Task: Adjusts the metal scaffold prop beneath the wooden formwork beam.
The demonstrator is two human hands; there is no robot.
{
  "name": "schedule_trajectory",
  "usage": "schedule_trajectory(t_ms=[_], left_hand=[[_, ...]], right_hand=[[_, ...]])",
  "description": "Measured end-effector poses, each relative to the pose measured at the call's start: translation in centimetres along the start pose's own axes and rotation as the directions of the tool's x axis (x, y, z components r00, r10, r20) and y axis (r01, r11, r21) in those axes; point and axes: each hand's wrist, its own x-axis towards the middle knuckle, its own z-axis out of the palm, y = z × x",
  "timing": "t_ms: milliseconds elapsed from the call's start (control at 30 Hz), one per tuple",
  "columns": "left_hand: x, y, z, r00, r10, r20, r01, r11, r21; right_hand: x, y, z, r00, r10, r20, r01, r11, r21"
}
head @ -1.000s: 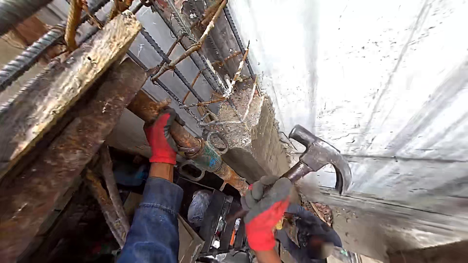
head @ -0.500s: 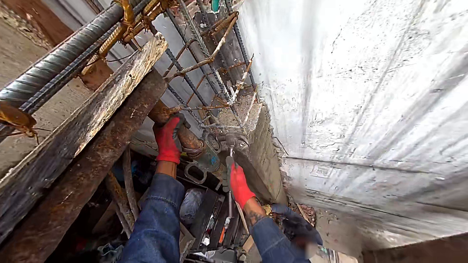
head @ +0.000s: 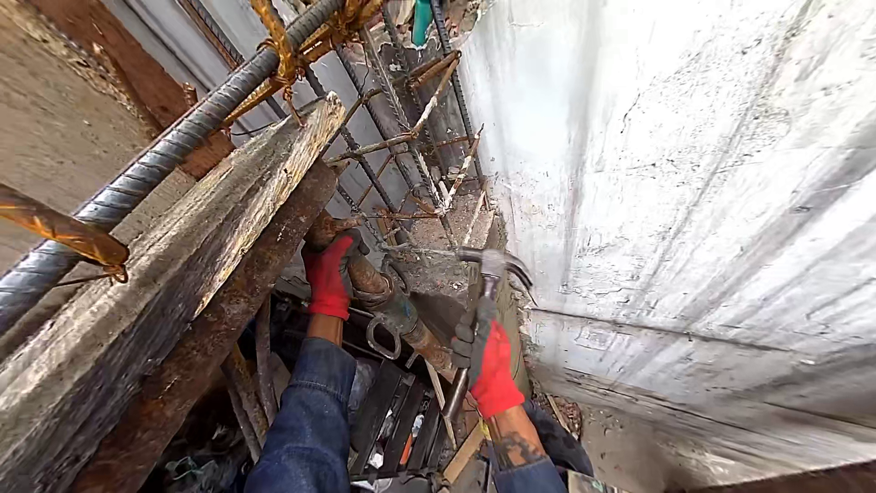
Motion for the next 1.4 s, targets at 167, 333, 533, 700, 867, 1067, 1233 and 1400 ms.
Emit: schedule_trajectory(t_ms=[167,333,533,700,867,1067,1233,1400], left_hand=[[0.1,-0.3,-0.5,0.999,-0.029,-0.016,0.029,1.0,-0.011],[-0.2,0.0,-0.1,0.998,-0.041,-0.039,0.042,0.999,0.028],[-1.4,1.7,0.6,0.993,-0.07,-0.099,0.084,0.987,0.14],[-1.8,3.0,0.6,0.989,-0.121,-0.08,0.136,0.966,0.221],[-1.5,3.3,0.7,0.99,-0.137,-0.041,0.142,0.972,0.187],[-1.4,2.9,0.8,0.993,-0.117,-0.031,0.12,0.982,0.144],[-1.0,2.8,0.8,0.992,-0.119,-0.033,0.123,0.98,0.157],[-1.5,3.1,0.9,0.992,-0.118,-0.036,0.122,0.982,0.146]], right_hand=[[3.2,2.6,0.2,0.97,0.19,0.154,-0.092,0.866,-0.491],[-0.1,0.6,-1.8,0.987,-0.093,0.128,0.153,0.355,-0.922],[-8.2,5.2,-8.9,0.917,0.246,0.314,0.083,0.651,-0.754],[-13.4,10.8,-5.2,0.878,0.457,0.144,0.258,-0.198,-0.946],[-11.3,12.0,-2.3,0.832,0.457,0.315,0.458,-0.243,-0.855],[-12.0,11.6,-0.4,0.922,0.335,0.195,0.28,-0.226,-0.933],[-9.5,6.3,-1.6,0.889,0.372,0.268,0.402,-0.35,-0.846],[-7.5,3.8,-1.2,0.953,0.253,0.167,0.253,-0.363,-0.897]])
